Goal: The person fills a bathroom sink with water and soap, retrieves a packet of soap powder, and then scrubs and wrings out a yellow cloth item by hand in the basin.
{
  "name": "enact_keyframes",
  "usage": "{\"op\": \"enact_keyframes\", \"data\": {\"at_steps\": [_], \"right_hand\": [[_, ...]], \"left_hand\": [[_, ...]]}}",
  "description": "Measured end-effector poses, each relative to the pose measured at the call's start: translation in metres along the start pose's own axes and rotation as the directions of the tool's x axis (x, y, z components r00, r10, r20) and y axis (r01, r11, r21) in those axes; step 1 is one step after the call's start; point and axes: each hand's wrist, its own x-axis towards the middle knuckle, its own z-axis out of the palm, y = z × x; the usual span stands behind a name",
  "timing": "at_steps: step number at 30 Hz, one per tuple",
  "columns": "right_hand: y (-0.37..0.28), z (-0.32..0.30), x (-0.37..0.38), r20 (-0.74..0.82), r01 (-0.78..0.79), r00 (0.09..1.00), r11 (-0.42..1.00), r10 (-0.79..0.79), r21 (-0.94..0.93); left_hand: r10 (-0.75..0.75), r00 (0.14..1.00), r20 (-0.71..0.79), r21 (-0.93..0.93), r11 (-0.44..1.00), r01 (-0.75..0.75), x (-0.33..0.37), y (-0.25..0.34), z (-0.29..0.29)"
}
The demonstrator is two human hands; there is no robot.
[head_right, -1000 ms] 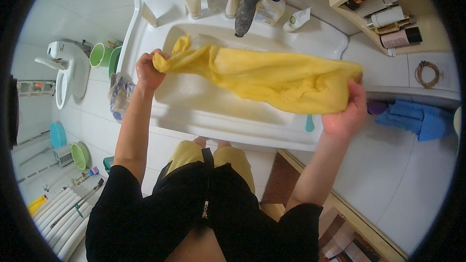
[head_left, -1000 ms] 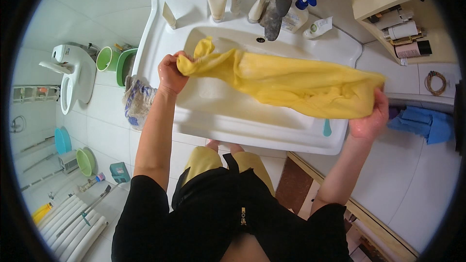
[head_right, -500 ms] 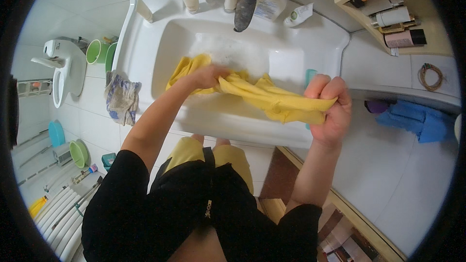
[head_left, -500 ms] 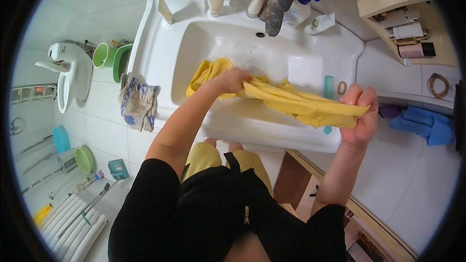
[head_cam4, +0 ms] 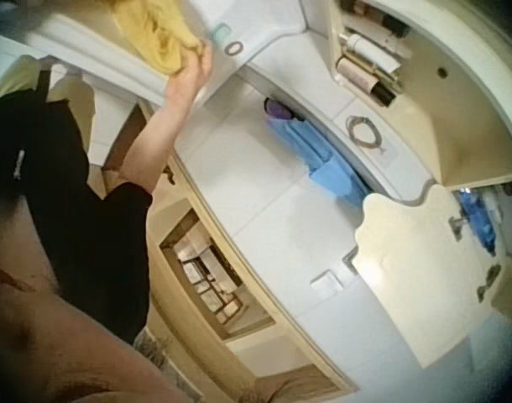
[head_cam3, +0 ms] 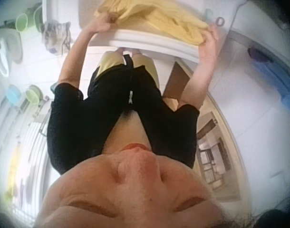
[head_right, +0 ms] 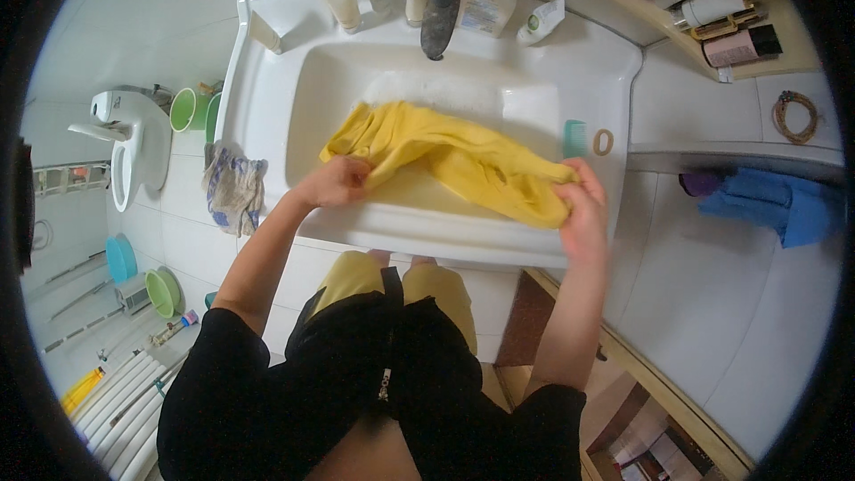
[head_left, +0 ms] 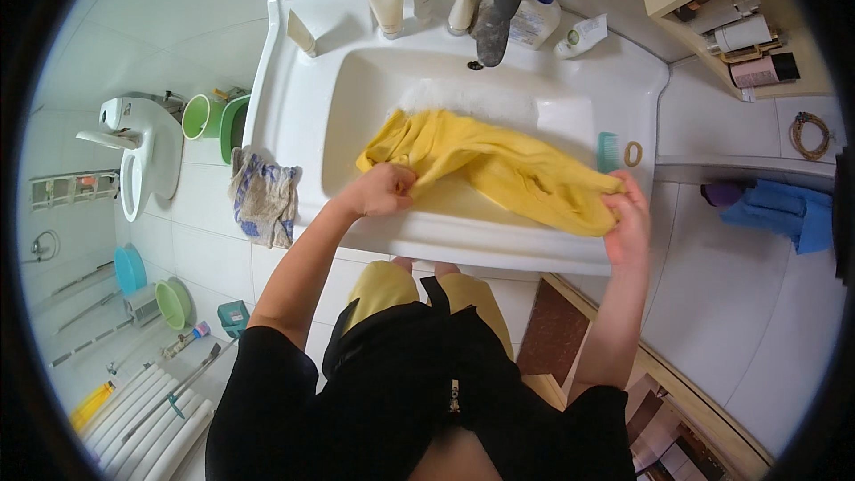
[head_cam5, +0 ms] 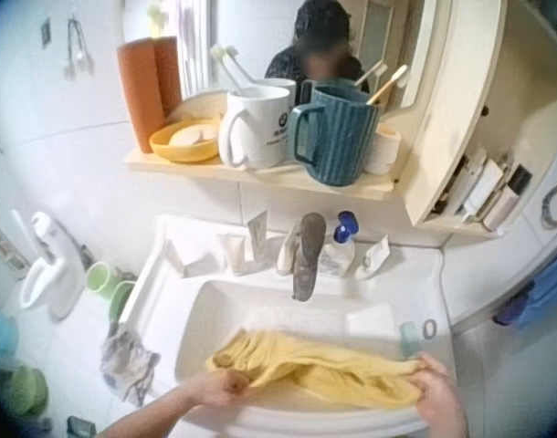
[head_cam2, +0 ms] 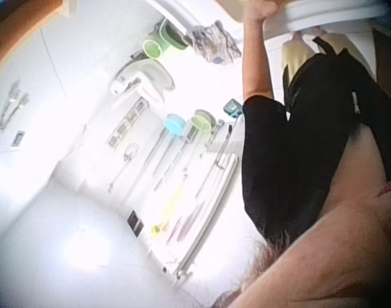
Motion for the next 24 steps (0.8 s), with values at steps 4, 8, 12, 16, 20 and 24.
{"op": "enact_keyframes", "data": {"at_steps": [4,8,12,16,20,24], "right_hand": [[0.018,-0.004,-0.005,0.190,0.054,0.982,0.967,-0.006,-0.249],[0.000,0.005,-0.022,0.338,0.248,0.926,0.945,-0.166,-0.214],[-0.020,-0.004,-0.039,0.564,0.422,0.790,0.880,-0.240,-0.218],[-0.029,-0.002,-0.055,0.547,0.422,0.807,0.865,-0.222,-0.271],[-0.020,-0.019,-0.054,0.326,0.398,0.894,0.880,-0.308,-0.260],[-0.024,-0.016,-0.050,0.124,0.433,0.899,0.892,-0.419,-0.127]], "left_hand": [[-0.331,0.944,-0.013,0.085,0.940,0.331,0.019,-0.022,0.020],[-0.363,0.931,-0.046,0.442,0.828,0.345,0.052,-0.010,0.036],[-0.407,0.909,0.086,0.554,0.778,0.296,0.077,0.015,0.045],[-0.281,0.942,0.181,0.653,0.751,0.098,0.085,0.014,0.057],[-0.147,0.983,-0.112,0.591,0.785,0.185,0.074,0.007,0.037],[-0.018,0.737,-0.675,0.243,0.938,0.246,0.037,0.022,-0.021]]}}
